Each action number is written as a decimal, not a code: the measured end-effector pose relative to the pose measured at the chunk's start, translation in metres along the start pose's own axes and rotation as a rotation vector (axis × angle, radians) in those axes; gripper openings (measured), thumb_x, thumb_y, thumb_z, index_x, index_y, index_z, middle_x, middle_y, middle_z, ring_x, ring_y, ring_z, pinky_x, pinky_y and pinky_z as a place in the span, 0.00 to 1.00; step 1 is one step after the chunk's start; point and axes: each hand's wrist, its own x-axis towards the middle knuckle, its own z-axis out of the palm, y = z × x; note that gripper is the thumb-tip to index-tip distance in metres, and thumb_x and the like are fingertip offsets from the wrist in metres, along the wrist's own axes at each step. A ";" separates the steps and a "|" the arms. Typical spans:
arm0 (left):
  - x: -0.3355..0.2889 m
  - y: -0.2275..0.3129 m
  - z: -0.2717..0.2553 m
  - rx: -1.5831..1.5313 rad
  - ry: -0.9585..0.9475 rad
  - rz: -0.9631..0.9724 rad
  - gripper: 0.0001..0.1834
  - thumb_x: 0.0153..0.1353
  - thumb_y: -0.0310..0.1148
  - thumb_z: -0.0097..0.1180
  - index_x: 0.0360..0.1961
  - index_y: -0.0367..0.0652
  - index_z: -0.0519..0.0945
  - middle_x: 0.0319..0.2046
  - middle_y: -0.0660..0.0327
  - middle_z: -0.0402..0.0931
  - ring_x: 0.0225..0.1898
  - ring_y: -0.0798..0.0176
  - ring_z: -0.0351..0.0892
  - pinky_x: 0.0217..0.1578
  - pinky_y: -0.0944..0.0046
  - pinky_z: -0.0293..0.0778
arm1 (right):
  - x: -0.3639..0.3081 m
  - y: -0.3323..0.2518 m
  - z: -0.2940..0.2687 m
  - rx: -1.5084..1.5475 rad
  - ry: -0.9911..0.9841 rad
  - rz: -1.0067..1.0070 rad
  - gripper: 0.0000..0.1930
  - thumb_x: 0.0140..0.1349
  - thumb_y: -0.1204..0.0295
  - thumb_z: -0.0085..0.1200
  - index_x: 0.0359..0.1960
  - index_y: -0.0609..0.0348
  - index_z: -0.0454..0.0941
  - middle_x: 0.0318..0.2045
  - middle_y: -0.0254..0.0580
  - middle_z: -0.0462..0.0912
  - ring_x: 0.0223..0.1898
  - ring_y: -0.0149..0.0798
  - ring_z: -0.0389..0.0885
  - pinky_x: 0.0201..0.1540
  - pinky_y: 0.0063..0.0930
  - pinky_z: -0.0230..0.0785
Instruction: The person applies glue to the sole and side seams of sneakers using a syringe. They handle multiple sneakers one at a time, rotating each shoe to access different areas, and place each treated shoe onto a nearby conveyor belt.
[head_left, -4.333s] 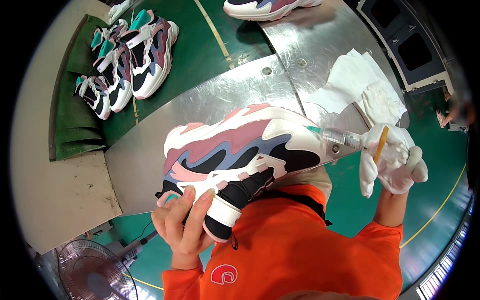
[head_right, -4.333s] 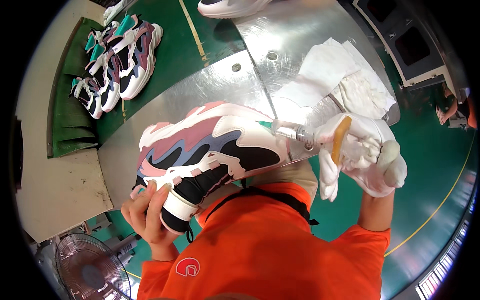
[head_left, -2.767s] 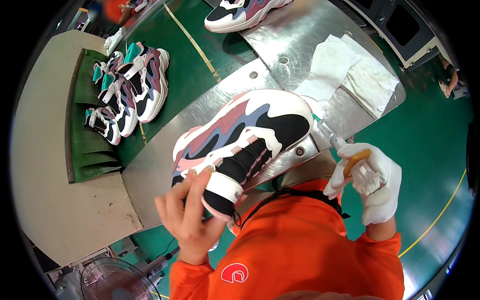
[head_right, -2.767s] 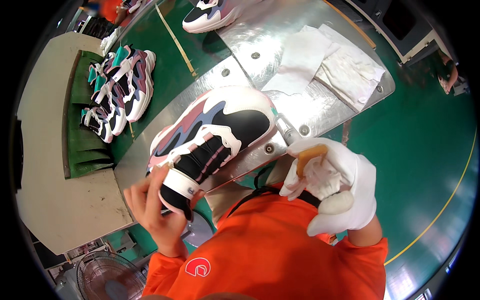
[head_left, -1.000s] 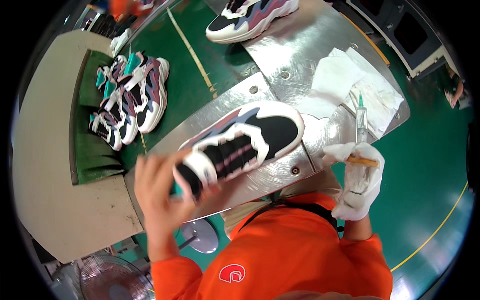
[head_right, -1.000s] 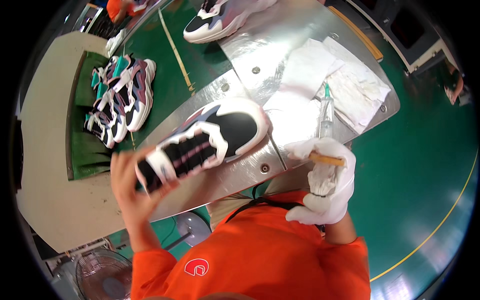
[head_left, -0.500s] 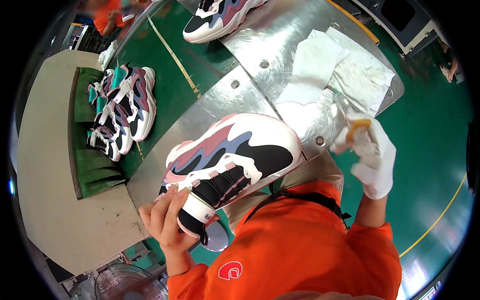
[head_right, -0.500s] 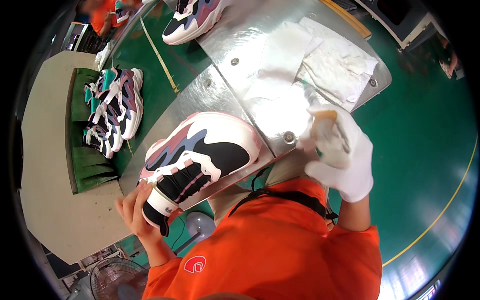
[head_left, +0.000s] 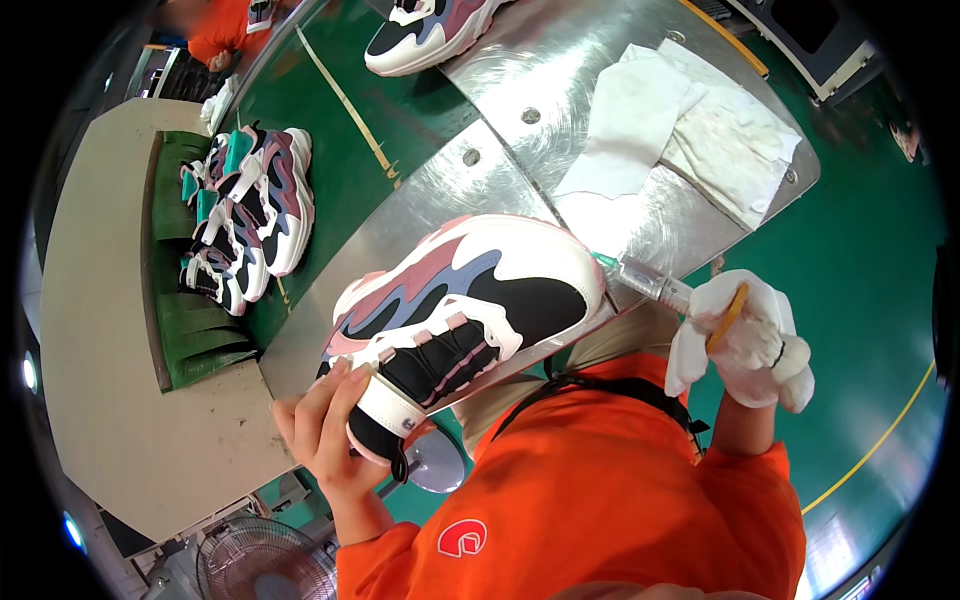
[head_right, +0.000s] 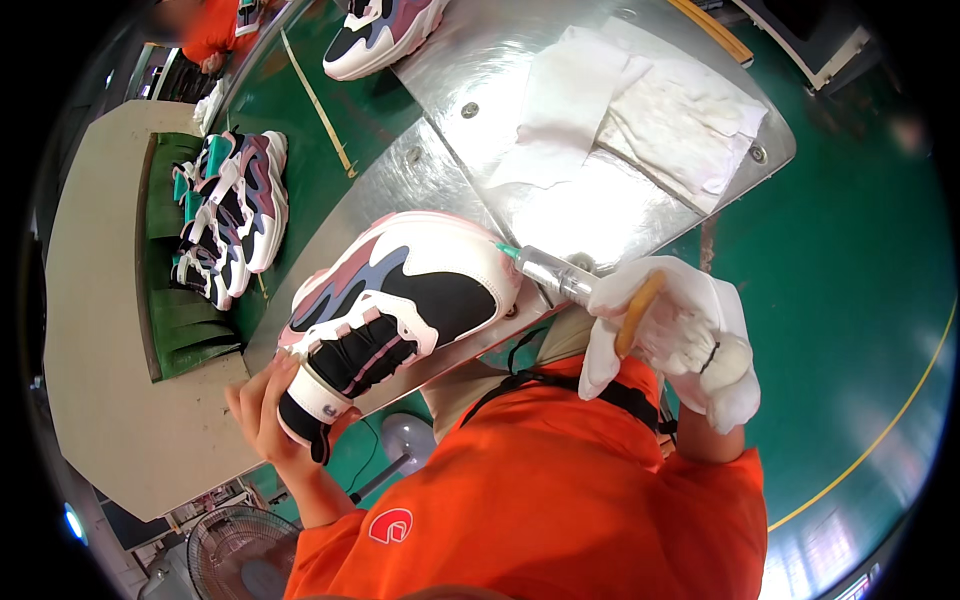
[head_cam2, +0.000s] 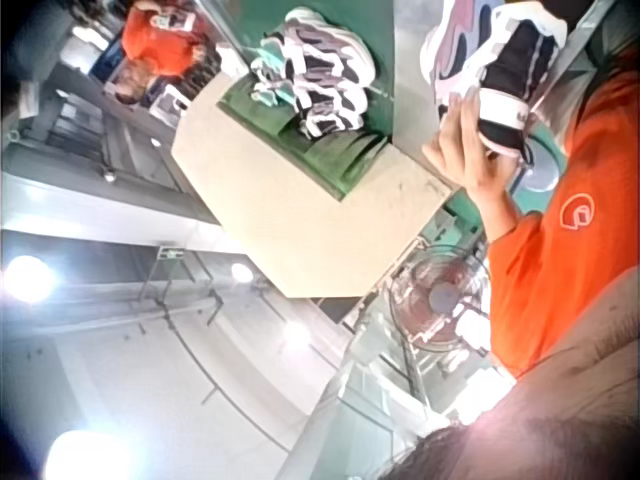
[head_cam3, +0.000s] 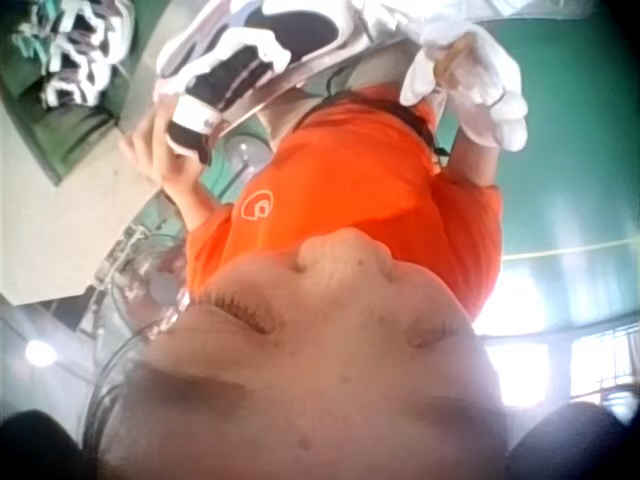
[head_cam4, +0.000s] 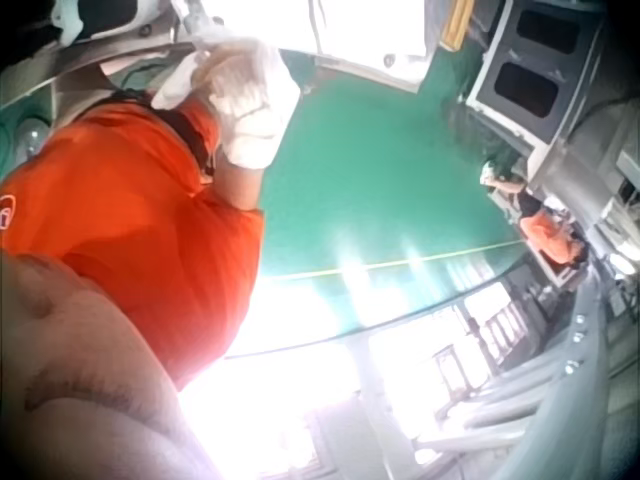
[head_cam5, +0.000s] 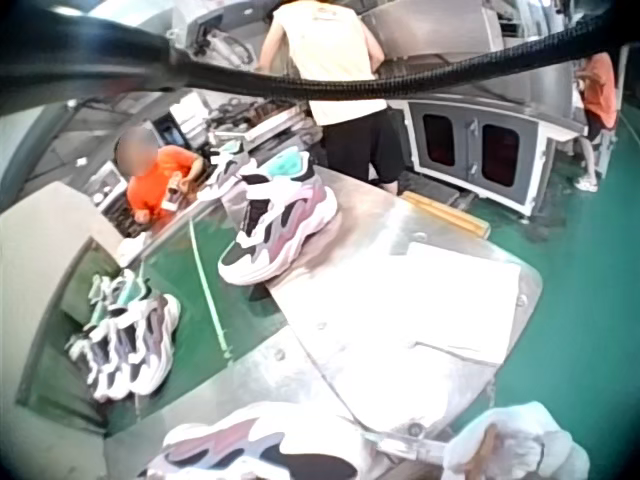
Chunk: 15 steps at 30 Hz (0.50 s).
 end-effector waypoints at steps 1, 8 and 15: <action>0.000 0.000 0.001 -0.004 0.004 0.001 0.36 0.36 0.57 0.76 0.42 0.44 0.83 0.43 0.59 0.83 0.37 0.62 0.77 0.39 0.63 0.63 | -0.001 0.000 0.000 -0.005 0.016 0.007 0.50 0.30 0.53 0.74 0.49 0.84 0.66 0.30 0.55 0.78 0.33 0.50 0.83 0.37 0.37 0.79; 0.000 0.000 0.004 -0.001 0.006 0.011 0.34 0.37 0.56 0.75 0.41 0.44 0.84 0.42 0.59 0.83 0.37 0.62 0.77 0.37 0.63 0.63 | -0.001 -0.002 0.008 -0.162 0.095 0.021 0.38 0.33 0.57 0.65 0.41 0.79 0.68 0.22 0.49 0.75 0.18 0.50 0.79 0.43 0.46 0.79; -0.001 0.003 0.002 0.011 0.009 0.011 0.33 0.38 0.54 0.74 0.43 0.44 0.84 0.40 0.59 0.83 0.34 0.62 0.75 0.36 0.63 0.63 | -0.004 -0.009 0.003 -0.276 0.033 0.051 0.39 0.32 0.56 0.65 0.42 0.79 0.68 0.20 0.53 0.75 0.17 0.50 0.79 0.51 0.47 0.74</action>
